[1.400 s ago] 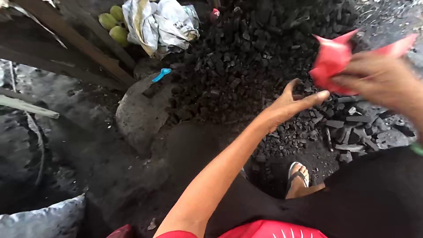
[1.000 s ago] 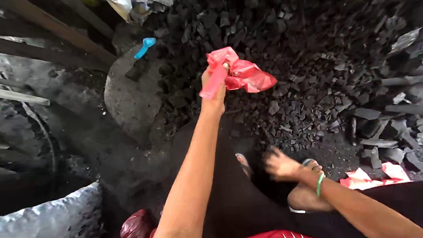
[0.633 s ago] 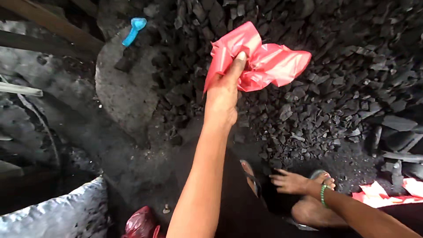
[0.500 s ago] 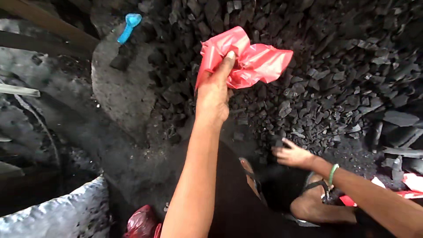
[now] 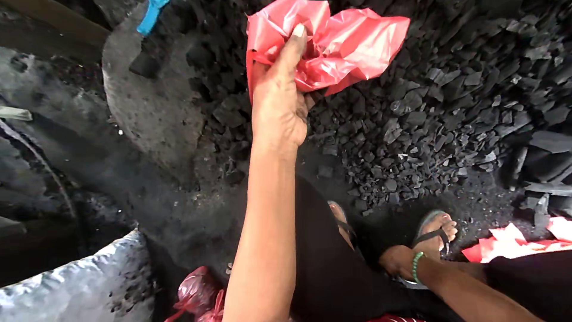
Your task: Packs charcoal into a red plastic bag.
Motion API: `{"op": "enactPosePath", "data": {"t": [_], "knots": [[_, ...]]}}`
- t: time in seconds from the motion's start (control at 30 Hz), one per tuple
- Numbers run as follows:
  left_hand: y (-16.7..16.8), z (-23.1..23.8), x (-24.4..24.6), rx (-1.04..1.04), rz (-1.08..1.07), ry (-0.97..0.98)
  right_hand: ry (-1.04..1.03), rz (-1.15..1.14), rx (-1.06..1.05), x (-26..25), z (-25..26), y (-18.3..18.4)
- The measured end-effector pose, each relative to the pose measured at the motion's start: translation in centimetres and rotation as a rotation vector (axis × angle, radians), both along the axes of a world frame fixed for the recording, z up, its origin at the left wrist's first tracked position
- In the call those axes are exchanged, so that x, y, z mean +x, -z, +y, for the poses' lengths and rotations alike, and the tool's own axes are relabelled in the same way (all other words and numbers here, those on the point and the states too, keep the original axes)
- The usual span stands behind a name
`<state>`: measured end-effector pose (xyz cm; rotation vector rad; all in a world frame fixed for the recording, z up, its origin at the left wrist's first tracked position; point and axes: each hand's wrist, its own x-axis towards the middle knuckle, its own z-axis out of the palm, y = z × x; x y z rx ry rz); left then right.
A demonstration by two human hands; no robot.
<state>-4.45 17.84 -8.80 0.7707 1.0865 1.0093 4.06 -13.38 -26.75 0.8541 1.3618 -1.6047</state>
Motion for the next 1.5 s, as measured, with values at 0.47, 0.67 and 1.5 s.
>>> {"op": "enactPosePath", "data": {"t": [0.47, 0.67, 1.5], "knots": [[0.1, 0.9, 0.4, -0.041, -0.028, 0.025, 1.413, 0.159, 0.392, 7.8, 4.6, 1.4], [0.0, 0.7, 1.1, -0.023, -0.065, 0.038, 1.042, 0.092, 0.5, 3.5, 3.5, 3.7], [0.6, 1.0, 1.8, -0.064, -0.016, 0.097, 0.124, -0.155, -0.047, 0.0, 0.5, 2.0]]}}
